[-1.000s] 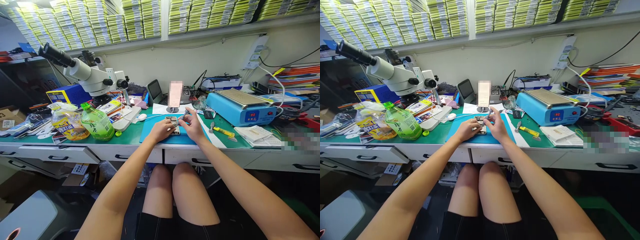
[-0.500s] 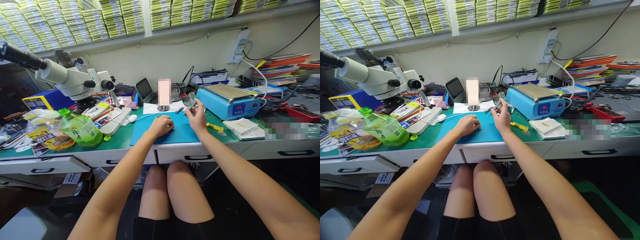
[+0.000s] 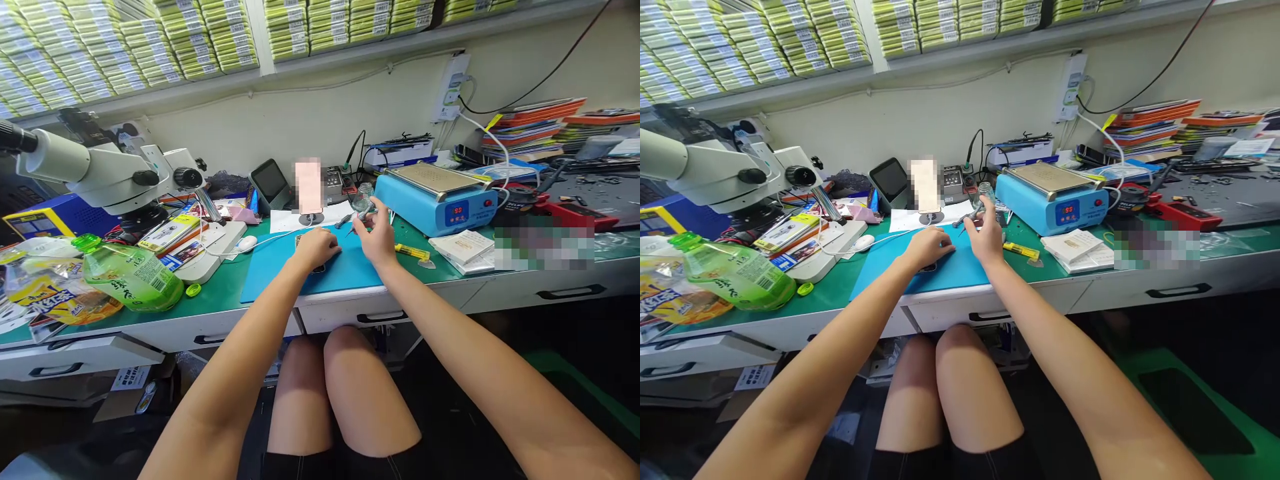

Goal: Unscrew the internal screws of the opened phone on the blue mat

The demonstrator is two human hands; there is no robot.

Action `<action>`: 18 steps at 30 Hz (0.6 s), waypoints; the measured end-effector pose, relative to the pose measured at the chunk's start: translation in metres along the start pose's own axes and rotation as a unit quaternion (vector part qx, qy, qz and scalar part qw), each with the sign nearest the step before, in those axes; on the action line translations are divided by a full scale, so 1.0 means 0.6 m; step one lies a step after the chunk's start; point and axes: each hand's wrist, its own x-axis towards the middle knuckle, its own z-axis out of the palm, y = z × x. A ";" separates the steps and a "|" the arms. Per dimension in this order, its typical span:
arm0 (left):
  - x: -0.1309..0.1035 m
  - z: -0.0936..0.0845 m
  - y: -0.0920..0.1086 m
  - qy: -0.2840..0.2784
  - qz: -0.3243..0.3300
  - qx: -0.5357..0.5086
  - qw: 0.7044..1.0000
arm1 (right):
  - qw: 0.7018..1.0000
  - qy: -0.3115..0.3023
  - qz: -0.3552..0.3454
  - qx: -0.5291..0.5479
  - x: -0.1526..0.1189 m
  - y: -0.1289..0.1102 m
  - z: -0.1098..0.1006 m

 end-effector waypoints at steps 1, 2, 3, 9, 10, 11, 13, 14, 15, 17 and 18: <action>0.002 0.001 -0.001 -0.001 -0.002 0.000 1.000 | 1.000 0.000 0.001 0.001 0.000 0.000 0.000; 0.003 0.002 -0.002 -0.001 -0.004 -0.002 1.000 | 1.000 0.000 0.002 0.003 0.000 0.000 0.000; 0.004 0.004 -0.004 0.001 -0.004 -0.004 1.000 | 1.000 0.000 0.003 0.005 0.000 0.000 0.000; 0.000 0.011 -0.025 0.033 -0.004 -0.023 0.999 | 1.000 -0.002 0.008 0.014 0.000 -0.004 -0.001; -0.002 0.010 -0.031 0.040 -0.003 -0.026 0.999 | 1.000 -0.003 0.011 0.014 -0.001 -0.006 -0.002; -0.004 0.009 -0.037 0.047 -0.003 -0.029 0.998 | 1.000 -0.004 0.014 0.016 -0.001 -0.008 -0.002; -0.012 0.005 -0.053 0.061 -0.002 -0.034 0.998 | 1.000 -0.008 0.018 0.021 -0.004 -0.014 -0.005; -0.018 0.001 -0.062 0.068 0.000 -0.038 0.997 | 0.999 -0.012 0.019 0.026 -0.006 -0.018 -0.006; -0.026 -0.003 -0.072 0.075 0.004 -0.042 0.996 | 0.999 -0.015 0.019 0.030 -0.009 -0.023 -0.008; -0.046 -0.012 -0.093 0.082 0.022 -0.053 0.995 | 0.999 -0.030 0.013 0.043 -0.015 -0.033 -0.012; -0.059 -0.017 -0.103 0.084 0.037 -0.062 0.994 | 0.998 -0.038 0.008 0.051 -0.018 -0.038 -0.014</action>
